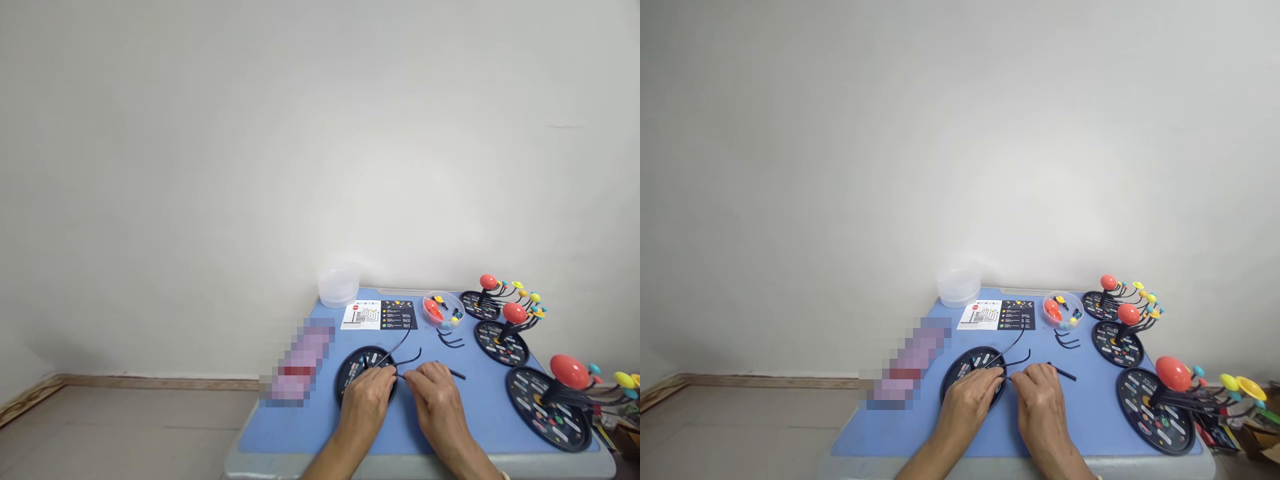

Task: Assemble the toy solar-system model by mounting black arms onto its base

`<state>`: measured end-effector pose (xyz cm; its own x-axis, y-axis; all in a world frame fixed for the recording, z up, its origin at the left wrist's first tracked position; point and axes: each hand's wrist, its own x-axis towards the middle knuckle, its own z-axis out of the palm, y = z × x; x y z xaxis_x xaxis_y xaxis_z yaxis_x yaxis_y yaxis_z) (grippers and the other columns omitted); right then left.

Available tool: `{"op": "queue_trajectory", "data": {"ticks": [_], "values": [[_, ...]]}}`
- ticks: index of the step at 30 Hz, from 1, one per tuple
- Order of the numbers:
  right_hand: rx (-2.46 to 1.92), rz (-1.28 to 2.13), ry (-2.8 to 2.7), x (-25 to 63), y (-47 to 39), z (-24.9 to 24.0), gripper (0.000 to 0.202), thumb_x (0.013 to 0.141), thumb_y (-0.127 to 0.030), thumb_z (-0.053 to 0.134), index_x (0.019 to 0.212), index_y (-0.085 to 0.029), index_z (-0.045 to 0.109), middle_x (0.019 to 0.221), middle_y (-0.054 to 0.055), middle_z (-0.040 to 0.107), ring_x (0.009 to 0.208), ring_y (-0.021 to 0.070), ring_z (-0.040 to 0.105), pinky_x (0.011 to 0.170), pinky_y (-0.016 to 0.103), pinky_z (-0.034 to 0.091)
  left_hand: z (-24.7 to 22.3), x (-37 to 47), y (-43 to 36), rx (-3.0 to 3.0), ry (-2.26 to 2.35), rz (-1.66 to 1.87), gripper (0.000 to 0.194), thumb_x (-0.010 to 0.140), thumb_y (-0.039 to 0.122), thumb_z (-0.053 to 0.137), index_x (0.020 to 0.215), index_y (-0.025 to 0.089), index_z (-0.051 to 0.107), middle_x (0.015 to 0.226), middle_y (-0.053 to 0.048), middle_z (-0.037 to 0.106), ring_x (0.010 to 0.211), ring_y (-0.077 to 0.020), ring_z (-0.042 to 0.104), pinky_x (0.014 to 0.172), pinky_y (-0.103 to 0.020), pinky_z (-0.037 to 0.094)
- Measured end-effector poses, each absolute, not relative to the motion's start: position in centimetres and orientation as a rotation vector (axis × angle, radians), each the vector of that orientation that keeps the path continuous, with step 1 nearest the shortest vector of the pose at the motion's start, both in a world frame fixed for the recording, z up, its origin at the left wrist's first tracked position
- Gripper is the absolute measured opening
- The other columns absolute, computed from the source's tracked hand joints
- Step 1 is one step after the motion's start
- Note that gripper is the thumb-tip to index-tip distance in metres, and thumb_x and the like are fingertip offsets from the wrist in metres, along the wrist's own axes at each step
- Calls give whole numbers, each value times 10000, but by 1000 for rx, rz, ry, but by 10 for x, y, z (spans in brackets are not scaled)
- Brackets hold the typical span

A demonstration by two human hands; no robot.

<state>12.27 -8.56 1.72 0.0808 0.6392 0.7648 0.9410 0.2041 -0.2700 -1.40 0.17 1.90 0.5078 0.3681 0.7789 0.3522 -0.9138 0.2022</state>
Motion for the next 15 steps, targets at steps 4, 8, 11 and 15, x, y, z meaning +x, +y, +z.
{"op": "queue_trajectory", "data": {"ticks": [4, 8, 11, 15], "values": [[-1508, -465, -1622, 122, -89, 19, 235, 950, -85, 433, 921, -194, 639, 715, 17, 565, 684, 166, 489, 657, 298, 346, 22, -15, 2, 2676, 624, 1436, 316, 1015, 231, 353, 934, 170, 652, 731, -24, 725, 628, -163, 695, 580, -263, 536], [-1481, -511, -1602, 120, -93, 27, 216, 944, -85, 455, 959, -194, 641, 708, 14, 557, 677, 165, 487, 656, 305, 355, 27, -16, 2, 2604, 582, 1535, 256, 1004, 220, 399, 971, 166, 648, 781, -32, 742, 661, -161, 708, 619, -262, 558], [-1448, -558, -1586, 118, -96, 37, 214, 933, -76, 471, 989, -191, 643, 723, 16, 560, 682, 162, 490, 657, 306, 365, 33, -16, 0, 2523, 545, 1577, 219, 995, 216, 432, 967, 181, 646, 776, -24, 743, 648, -145, 706, 632, -238, 563], [-1435, -596, -1571, 114, -98, 49, 273, 910, -36, 452, 1006, -201, 647, 746, 25, 557, 700, 165, 494, 664, 309, 380, 37, -15, -3, 2432, 524, 1586, 204, 991, 219, 451, 963, 194, 651, 762, -17, 743, 631, -135, 701, 618, -221, 558]]}}
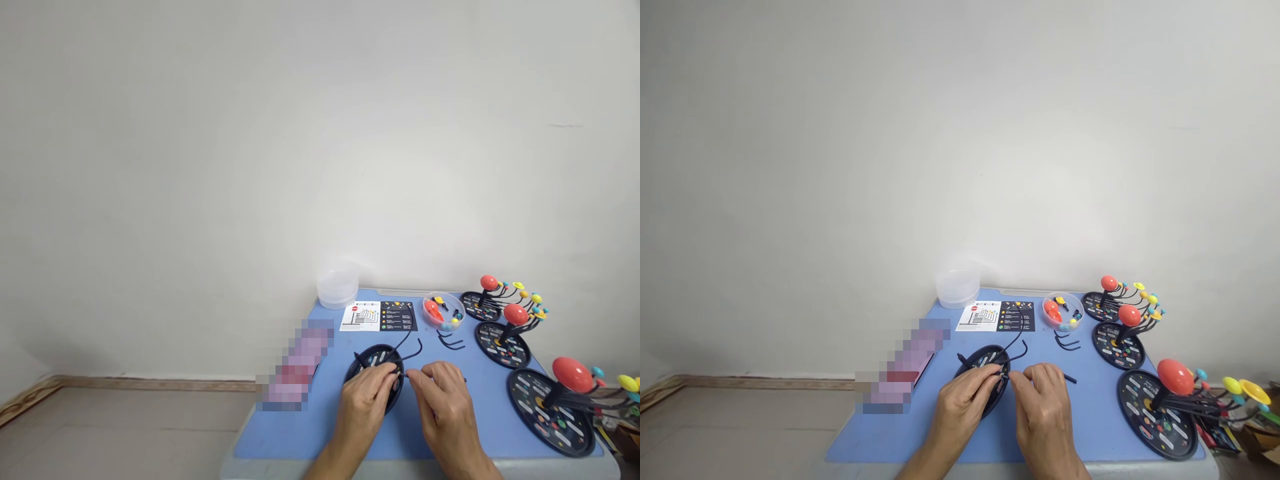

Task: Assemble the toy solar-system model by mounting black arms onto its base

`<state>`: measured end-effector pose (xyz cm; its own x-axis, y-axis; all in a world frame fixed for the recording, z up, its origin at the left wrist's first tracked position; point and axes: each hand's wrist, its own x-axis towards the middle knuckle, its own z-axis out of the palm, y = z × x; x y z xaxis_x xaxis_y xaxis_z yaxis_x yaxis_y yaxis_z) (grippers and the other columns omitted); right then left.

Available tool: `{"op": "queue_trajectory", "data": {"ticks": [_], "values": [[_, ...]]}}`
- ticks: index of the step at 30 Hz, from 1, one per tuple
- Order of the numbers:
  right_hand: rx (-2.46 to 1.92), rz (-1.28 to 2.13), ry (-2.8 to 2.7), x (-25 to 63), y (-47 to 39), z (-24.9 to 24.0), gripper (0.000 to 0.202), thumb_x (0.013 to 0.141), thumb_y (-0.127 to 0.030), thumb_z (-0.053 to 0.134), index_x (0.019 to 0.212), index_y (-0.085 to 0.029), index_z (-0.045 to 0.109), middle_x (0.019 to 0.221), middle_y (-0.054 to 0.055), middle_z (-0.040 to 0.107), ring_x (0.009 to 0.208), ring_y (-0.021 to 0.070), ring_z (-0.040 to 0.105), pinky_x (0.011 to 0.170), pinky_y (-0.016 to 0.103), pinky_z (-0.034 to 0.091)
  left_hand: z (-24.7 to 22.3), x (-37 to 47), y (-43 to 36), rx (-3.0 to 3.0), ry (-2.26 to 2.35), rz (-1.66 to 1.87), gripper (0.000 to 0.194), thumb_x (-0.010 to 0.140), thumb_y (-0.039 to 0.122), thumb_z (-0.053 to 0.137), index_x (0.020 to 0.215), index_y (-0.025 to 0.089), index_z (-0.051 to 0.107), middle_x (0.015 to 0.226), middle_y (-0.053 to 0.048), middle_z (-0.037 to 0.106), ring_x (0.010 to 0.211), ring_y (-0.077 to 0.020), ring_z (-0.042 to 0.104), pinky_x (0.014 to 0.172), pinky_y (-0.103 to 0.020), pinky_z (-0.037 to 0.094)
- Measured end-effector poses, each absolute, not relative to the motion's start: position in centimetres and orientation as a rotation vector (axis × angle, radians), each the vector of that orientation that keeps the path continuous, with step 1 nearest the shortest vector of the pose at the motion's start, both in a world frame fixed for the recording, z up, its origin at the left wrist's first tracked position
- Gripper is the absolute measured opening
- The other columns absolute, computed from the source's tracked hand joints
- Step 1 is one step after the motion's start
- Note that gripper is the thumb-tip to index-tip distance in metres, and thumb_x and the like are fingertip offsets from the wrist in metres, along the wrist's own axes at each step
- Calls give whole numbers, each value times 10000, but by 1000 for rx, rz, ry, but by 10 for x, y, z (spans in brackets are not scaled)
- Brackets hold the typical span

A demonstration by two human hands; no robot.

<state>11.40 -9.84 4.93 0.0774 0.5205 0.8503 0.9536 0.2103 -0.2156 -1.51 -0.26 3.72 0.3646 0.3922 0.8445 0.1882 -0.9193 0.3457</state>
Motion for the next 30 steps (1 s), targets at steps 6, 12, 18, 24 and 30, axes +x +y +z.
{"op": "queue_trajectory", "data": {"ticks": [6, 12, 18, 24, 30], "values": [[-1450, -626, -1562, 111, -97, 55, 302, 894, -10, 434, 982, -202, 650, 745, 26, 542, 696, 163, 487, 651, 301, 379, 36, -15, -3, 2403, 490, 1603, 188, 988, 210, 465, 983, 188, 652, 757, -16, 739, 625, -131, 695, 609, -216, 550], [-1451, -624, -1588, 112, -94, 53, 295, 895, -7, 438, 994, -198, 639, 752, 28, 537, 700, 162, 471, 645, 297, 372, 35, -15, -2, 2391, 474, 1625, 179, 981, 191, 475, 988, 182, 653, 772, -20, 742, 639, -135, 700, 620, -220, 550], [-1459, -638, -1603, 112, -94, 53, 294, 892, -3, 434, 974, -191, 644, 740, 26, 526, 697, 163, 463, 647, 298, 363, 35, -15, -2, 2406, 479, 1621, 183, 980, 194, 476, 983, 180, 659, 772, -24, 743, 633, -136, 698, 618, -223, 555], [-1501, -771, -1653, 114, -92, 57, 309, 918, -27, 399, 894, -204, 651, 714, 31, 519, 684, 175, 438, 643, 316, 345, 33, -15, -1, 2483, 475, 1580, 199, 978, 182, 459, 998, 184, 657, 799, -38, 752, 670, -155, 714, 650, -242, 575], [-1465, -795, -1769, 118, -87, 47, 333, 911, -13, 357, 790, -191, 612, 682, 39, 518, 690, 193, 420, 667, 332, 347, 27, -14, -1, 2642, 522, 1479, 272, 991, 172, 380, 962, 174, 651, 764, -42, 739, 650, -163, 705, 616, -253, 548]]}}
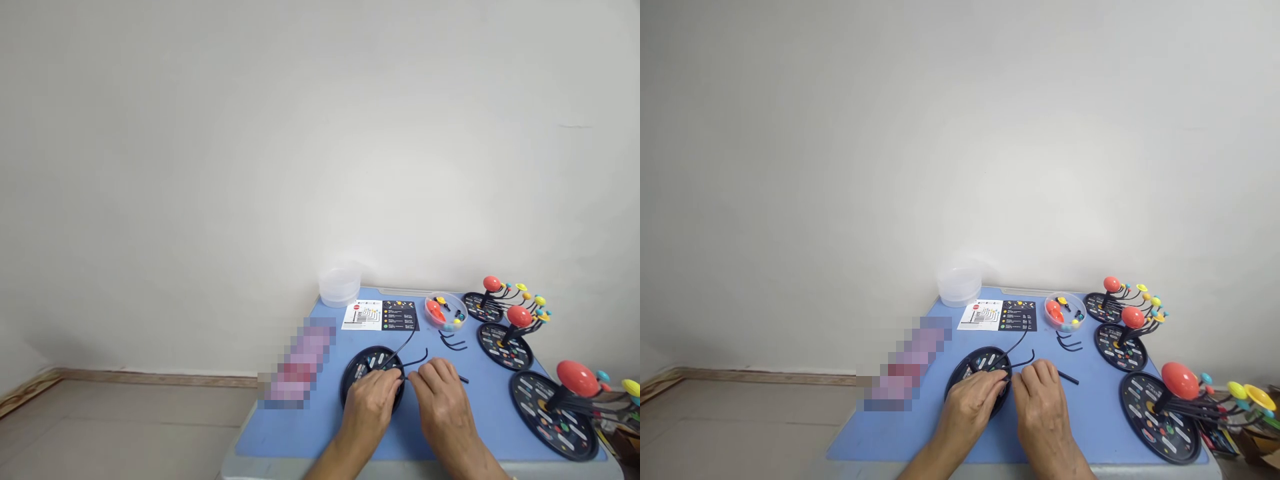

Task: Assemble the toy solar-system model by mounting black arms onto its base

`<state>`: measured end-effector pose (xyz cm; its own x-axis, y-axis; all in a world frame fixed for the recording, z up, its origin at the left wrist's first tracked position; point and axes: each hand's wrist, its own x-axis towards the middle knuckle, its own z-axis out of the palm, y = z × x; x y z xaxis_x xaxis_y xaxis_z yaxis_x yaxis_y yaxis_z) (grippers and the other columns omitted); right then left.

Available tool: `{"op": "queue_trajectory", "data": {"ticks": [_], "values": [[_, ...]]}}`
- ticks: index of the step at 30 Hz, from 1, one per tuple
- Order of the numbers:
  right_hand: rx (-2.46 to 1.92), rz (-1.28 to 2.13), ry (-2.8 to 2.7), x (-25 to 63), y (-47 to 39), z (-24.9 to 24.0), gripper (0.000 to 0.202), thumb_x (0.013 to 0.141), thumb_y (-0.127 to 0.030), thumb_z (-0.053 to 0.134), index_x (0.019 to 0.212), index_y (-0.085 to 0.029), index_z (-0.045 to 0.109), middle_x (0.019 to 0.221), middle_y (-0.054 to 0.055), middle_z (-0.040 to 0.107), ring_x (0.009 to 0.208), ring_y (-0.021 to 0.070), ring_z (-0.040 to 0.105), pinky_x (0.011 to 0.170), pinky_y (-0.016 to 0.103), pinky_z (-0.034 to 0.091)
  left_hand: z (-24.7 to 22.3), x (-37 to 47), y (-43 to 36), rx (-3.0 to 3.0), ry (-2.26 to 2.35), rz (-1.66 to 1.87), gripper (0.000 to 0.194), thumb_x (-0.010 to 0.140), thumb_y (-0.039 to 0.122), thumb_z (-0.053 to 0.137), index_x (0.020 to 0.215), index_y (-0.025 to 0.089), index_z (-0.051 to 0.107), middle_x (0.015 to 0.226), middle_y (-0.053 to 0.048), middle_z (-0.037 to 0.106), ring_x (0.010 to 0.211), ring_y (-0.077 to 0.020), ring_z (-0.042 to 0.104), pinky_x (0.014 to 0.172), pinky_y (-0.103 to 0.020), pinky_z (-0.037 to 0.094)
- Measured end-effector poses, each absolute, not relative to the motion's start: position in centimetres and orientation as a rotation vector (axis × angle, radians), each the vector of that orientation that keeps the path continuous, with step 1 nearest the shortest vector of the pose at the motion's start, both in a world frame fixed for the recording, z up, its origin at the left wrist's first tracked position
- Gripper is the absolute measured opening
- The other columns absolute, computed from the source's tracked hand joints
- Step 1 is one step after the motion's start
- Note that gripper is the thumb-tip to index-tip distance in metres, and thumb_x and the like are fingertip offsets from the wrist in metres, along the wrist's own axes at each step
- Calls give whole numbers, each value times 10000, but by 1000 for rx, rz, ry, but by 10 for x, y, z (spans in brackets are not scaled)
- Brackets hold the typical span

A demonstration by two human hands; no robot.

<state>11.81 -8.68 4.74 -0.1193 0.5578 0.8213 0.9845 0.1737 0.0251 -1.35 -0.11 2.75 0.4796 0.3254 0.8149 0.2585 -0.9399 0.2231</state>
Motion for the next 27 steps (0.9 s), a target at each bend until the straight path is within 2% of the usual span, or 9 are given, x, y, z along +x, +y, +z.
{"op": "queue_trajectory", "data": {"ticks": [7, 18, 20, 23, 27], "values": [[-1434, -696, -1773, 125, -82, 29, 313, 889, 9, 367, 774, -175, 592, 686, 34, 533, 681, 181, 432, 656, 316, 337, 22, -10, -2, 2756, 558, 1345, 333, 978, 131, 322, 809, 184, 604, 627, -13, 669, 550, -168, 654, 524, -268, 477], [-1469, -673, -1831, 128, -76, 26, 256, 830, 11, 458, 736, -203, 562, 662, 11, 549, 643, 176, 479, 629, 300, 357, 16, -7, -1, 2827, 672, 1202, 300, 916, 70, 366, 735, 203, 566, 586, -6, 640, 531, -166, 636, 502, -250, 442], [-1534, -590, -1815, 133, -78, 28, 225, 811, -6, 510, 826, -211, 600, 713, 19, 606, 674, 190, 527, 643, 309, 393, 15, -6, -1, 2817, 717, 1192, 283, 913, 67, 382, 765, 201, 582, 619, -11, 666, 555, -171, 658, 510, -246, 457], [-1608, -426, -1731, 146, -87, 27, 344, 777, -5, 540, 1035, -219, 619, 862, 48, 687, 779, 221, 607, 679, 330, 453, 15, -5, -1, 2771, 743, 1204, 246, 921, 90, 414, 808, 200, 603, 677, -19, 707, 606, -176, 693, 537, -242, 489], [-1601, -244, -1656, 161, -101, 21, 323, 803, -21, 540, 1034, -230, 630, 892, 42, 709, 826, 216, 648, 705, 328, 500, 14, -4, -3, 2755, 760, 1187, 227, 925, 106, 430, 823, 193, 614, 690, -26, 719, 618, -187, 706, 551, -253, 515]]}}
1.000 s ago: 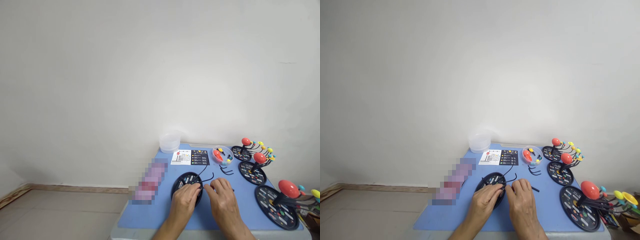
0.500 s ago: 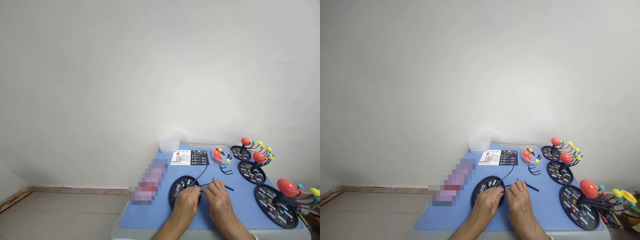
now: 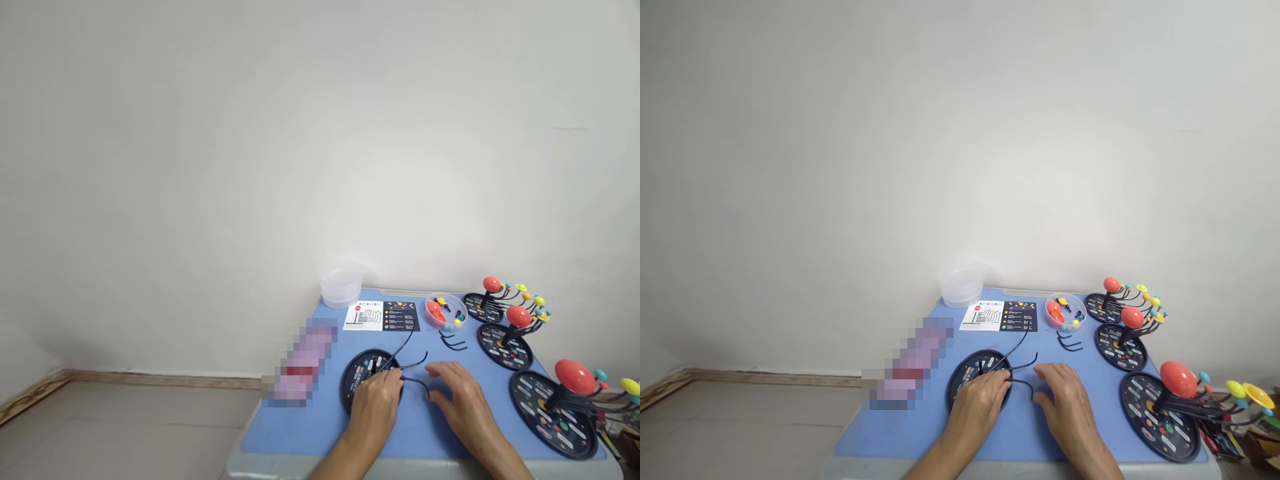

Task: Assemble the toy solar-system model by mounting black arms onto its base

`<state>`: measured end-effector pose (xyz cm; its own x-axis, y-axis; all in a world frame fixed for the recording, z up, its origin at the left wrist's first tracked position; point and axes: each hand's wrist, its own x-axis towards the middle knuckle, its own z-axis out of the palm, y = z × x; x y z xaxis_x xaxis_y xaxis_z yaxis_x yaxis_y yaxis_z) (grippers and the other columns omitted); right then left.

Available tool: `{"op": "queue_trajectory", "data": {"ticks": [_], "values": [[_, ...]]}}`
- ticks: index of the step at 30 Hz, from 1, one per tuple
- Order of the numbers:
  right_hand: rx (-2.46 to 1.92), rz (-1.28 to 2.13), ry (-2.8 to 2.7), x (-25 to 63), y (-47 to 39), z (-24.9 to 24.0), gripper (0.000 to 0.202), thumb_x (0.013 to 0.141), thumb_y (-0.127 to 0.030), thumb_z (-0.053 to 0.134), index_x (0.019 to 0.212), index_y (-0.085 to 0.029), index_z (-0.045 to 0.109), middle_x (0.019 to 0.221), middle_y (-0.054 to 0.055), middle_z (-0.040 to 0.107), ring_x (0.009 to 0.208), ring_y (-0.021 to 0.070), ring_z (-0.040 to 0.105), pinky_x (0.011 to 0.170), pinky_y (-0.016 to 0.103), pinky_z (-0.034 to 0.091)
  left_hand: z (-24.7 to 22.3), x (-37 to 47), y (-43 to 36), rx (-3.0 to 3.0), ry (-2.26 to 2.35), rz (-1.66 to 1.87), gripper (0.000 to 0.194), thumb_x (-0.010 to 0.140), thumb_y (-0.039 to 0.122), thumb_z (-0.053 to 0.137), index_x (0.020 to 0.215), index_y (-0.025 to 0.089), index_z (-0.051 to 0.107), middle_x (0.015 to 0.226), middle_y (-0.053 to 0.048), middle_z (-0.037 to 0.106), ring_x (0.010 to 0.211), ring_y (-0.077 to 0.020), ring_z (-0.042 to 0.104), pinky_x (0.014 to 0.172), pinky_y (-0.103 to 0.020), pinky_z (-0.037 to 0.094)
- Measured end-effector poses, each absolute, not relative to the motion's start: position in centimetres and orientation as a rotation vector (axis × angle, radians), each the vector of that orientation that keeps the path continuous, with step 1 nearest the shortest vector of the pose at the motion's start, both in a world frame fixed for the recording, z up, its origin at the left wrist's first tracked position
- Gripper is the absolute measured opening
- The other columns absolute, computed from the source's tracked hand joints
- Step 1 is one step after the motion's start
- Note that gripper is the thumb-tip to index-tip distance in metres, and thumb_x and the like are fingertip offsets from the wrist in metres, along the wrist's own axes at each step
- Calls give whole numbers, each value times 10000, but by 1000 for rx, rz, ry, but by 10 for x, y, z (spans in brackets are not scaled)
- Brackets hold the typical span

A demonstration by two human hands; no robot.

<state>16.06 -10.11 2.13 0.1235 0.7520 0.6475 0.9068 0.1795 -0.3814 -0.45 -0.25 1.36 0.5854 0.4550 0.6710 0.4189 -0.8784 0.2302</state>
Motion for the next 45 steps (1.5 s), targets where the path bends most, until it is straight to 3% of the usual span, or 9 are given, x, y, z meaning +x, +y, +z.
{"op": "queue_trajectory", "data": {"ticks": [10, 18, 24, 35, 39, 42, 45], "values": [[-1524, -342, -1758, 141, -91, 20, 156, 920, -122, 531, 952, -216, 651, 801, 26, 673, 726, 177, 587, 642, 288, 447, 12, -6, -1, 2756, 708, 1213, 256, 951, 124, 390, 839, 189, 611, 711, -38, 724, 632, -186, 707, 550, -255, 509], [-1557, -520, -1829, 136, -80, 19, 292, 957, -146, 432, 715, -198, 586, 636, 10, 565, 620, 164, 471, 585, 277, 310, 11, -6, -1, 2801, 701, 1149, 274, 930, 91, 380, 781, 194, 586, 636, -10, 676, 579, -181, 670, 534, -258, 470], [-1578, -555, -1786, 131, -80, 17, 306, 936, -91, 403, 688, -196, 548, 624, 9, 551, 624, 170, 442, 597, 286, 275, 12, -5, -2, 2810, 719, 1149, 256, 911, 72, 409, 755, 201, 565, 631, -3, 670, 572, -178, 662, 534, -255, 458], [-1450, -746, -1787, 125, -86, 16, 374, 951, -43, 301, 721, -194, 555, 644, 24, 541, 607, 172, 454, 570, 275, 340, 12, -6, -3, 2767, 694, 1098, 219, 897, 69, 435, 812, 191, 597, 691, -18, 702, 631, -189, 692, 574, -262, 487], [-1376, -837, -1796, 127, -84, 10, 388, 942, -32, 307, 722, -202, 578, 643, 28, 558, 615, 175, 492, 635, 283, 405, 14, -6, -3, 2746, 678, 1108, 215, 894, 61, 441, 822, 183, 603, 708, -19, 710, 637, -192, 698, 577, -271, 496], [-1501, -681, -1756, 131, -85, 10, 379, 945, -79, 346, 678, -204, 583, 628, 31, 577, 603, 178, 521, 603, 286, 405, 14, -5, -4, 2765, 674, 1136, 229, 899, 67, 433, 794, 185, 598, 663, -12, 691, 597, -195, 686, 544, -276, 485], [-1695, -185, -1675, 133, -91, 21, 247, 950, -221, 448, 852, -195, 672, 768, 56, 676, 703, 197, 612, 629, 287, 437, 13, -4, -4, 2773, 663, 1185, 249, 916, 78, 408, 790, 186, 594, 656, -15, 690, 585, -194, 681, 534, -276, 478]]}}
